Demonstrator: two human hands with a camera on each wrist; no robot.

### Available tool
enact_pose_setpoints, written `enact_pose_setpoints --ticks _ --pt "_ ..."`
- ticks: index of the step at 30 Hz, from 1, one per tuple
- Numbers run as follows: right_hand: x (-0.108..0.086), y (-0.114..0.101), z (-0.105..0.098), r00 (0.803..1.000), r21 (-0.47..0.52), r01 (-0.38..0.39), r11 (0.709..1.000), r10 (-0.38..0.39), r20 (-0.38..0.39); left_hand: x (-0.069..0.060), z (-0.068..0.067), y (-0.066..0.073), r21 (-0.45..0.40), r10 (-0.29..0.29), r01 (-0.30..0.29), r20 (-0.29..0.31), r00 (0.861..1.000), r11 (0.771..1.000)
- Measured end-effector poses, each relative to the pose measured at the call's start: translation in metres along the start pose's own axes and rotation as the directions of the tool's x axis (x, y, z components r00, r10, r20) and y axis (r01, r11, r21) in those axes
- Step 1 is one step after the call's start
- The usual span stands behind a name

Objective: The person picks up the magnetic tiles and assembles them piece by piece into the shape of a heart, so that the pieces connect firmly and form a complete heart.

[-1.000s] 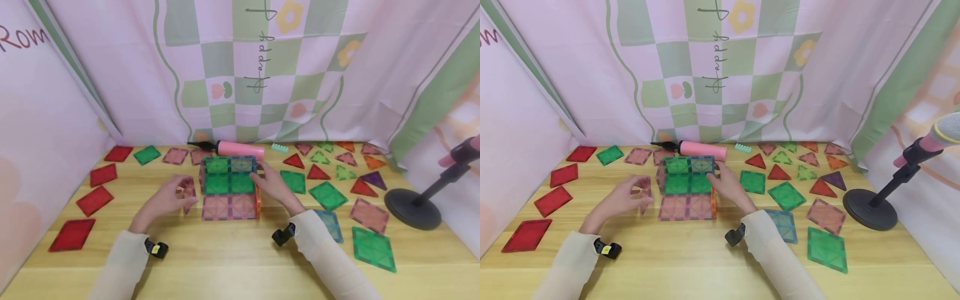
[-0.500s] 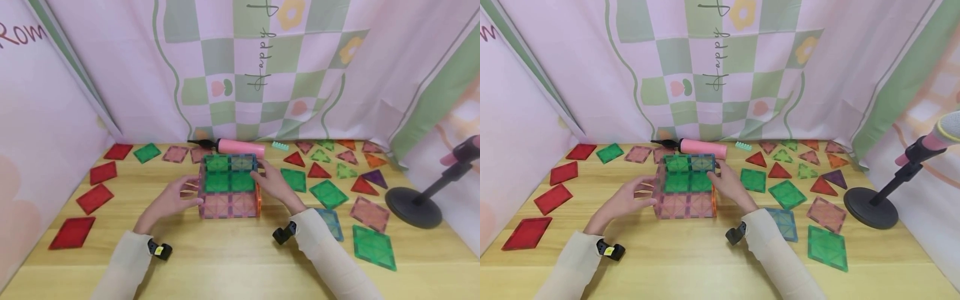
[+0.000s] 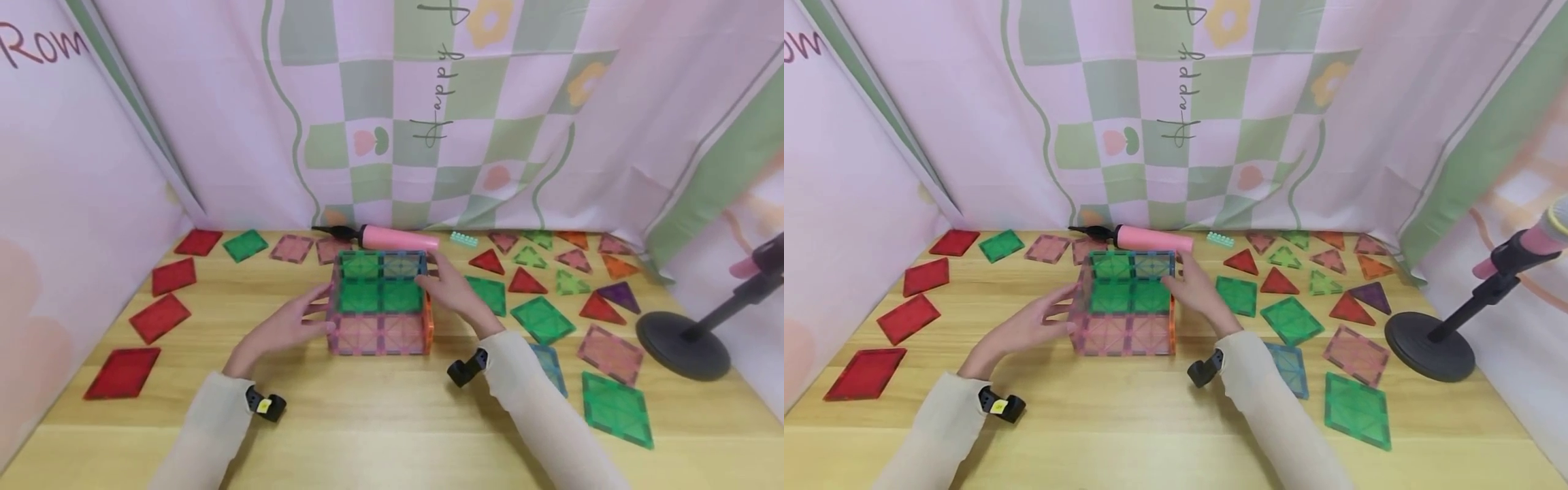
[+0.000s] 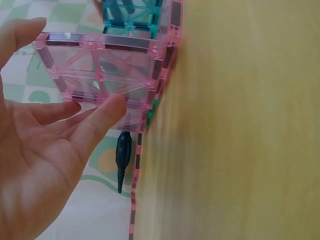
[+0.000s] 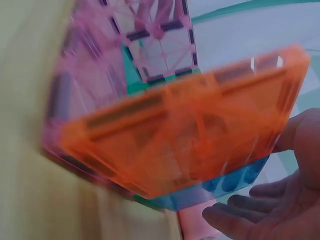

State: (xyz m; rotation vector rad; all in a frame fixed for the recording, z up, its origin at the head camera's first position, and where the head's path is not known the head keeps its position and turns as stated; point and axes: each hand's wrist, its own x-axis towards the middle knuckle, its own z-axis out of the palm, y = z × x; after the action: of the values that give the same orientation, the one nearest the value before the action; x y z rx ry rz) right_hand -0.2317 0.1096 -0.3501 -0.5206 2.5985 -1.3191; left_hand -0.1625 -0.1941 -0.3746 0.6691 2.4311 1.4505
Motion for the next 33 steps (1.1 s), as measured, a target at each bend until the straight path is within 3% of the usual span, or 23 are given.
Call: enact_pose_setpoints --ticks 6,15,22,27,33 --pt "0.009 0.005 -0.004 1.0 0.015 0.003 1.0 -0.003 0.02 0.002 0.001 0.001 0.001 0.018 -0.018 0.021 1.0 1.0" --pt "-0.003 0.012 -0.004 1.0 0.064 -0.002 0.998 0.003 -0.021 0.003 -0.002 -0.002 0.027 0.014 -0.013 -0.043 0.999 1.0" --pt "-0.012 0.015 -0.003 0.999 0.066 0.002 0.998 0.001 -0.035 0.002 -0.001 -0.006 0.011 0.012 -0.012 -0.045 0.999 1.0" --pt "-0.02 0.015 -0.003 0.997 -0.002 0.029 1.0 -0.029 -0.078 0.003 -0.002 -0.01 0.062 0.022 -0.014 -0.133 0.991 0.998" --pt "-0.039 0.013 -0.006 0.992 -0.06 0.055 0.997 -0.061 -0.114 0.013 -0.008 -0.014 0.177 0.033 0.02 -0.286 0.958 0.984"
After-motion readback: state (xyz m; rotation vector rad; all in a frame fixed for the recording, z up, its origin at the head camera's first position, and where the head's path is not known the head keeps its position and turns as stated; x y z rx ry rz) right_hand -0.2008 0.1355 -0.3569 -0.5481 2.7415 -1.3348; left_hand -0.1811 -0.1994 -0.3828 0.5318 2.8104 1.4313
